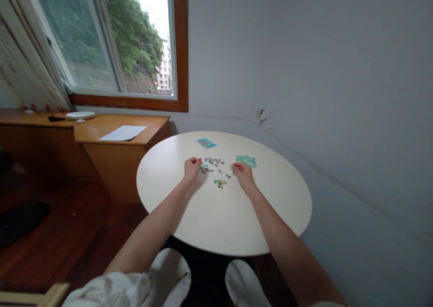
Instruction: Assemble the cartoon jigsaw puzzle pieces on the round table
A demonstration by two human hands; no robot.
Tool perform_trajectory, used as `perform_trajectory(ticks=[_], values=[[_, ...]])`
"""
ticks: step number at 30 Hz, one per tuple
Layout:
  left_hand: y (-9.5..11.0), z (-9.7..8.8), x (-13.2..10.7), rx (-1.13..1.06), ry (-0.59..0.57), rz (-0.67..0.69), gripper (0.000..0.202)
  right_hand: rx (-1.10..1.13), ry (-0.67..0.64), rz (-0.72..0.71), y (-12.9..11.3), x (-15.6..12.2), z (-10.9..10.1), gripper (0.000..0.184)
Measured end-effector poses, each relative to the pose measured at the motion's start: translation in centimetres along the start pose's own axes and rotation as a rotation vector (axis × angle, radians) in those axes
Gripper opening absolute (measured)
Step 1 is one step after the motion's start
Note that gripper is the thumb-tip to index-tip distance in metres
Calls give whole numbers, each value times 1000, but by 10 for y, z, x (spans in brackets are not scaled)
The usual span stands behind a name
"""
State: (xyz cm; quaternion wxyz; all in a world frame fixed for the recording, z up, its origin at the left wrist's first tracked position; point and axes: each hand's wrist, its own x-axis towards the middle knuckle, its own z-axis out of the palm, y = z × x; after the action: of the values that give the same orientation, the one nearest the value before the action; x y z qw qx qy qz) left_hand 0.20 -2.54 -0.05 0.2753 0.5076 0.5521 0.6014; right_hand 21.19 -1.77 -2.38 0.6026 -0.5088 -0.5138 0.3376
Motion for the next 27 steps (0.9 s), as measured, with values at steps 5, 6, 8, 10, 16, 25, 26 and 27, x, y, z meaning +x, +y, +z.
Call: perform_trajectory(ticks=[5, 6, 8, 10, 16, 25, 26, 27], values=[[-1, 0, 0, -64, 33, -10, 28, -3, -4, 6, 0, 0, 2, 26], [0, -1, 0, -74, 39, -12, 27, -4, -6, 6, -1, 0, 2, 26], [1, -1, 0, -89, 50, -16, 26, -8, -13, 6, -1, -1, 2, 25], [2, -2, 0, -98, 55, -22, 25, -13, -22, 5, -2, -2, 1, 24], [6, -2, -2, -103, 56, -30, 25, -30, -46, 9, -4, -5, 2, 23], [6, -1, -4, -89, 34, -30, 25, -59, -73, 15, -4, -6, 2, 25], [6, -1, -4, -88, 32, -32, 25, -61, -76, 15, -5, -6, 2, 25], [7, -1, -5, -88, 30, -34, 25, -62, -79, 15, -5, -6, 2, 26]])
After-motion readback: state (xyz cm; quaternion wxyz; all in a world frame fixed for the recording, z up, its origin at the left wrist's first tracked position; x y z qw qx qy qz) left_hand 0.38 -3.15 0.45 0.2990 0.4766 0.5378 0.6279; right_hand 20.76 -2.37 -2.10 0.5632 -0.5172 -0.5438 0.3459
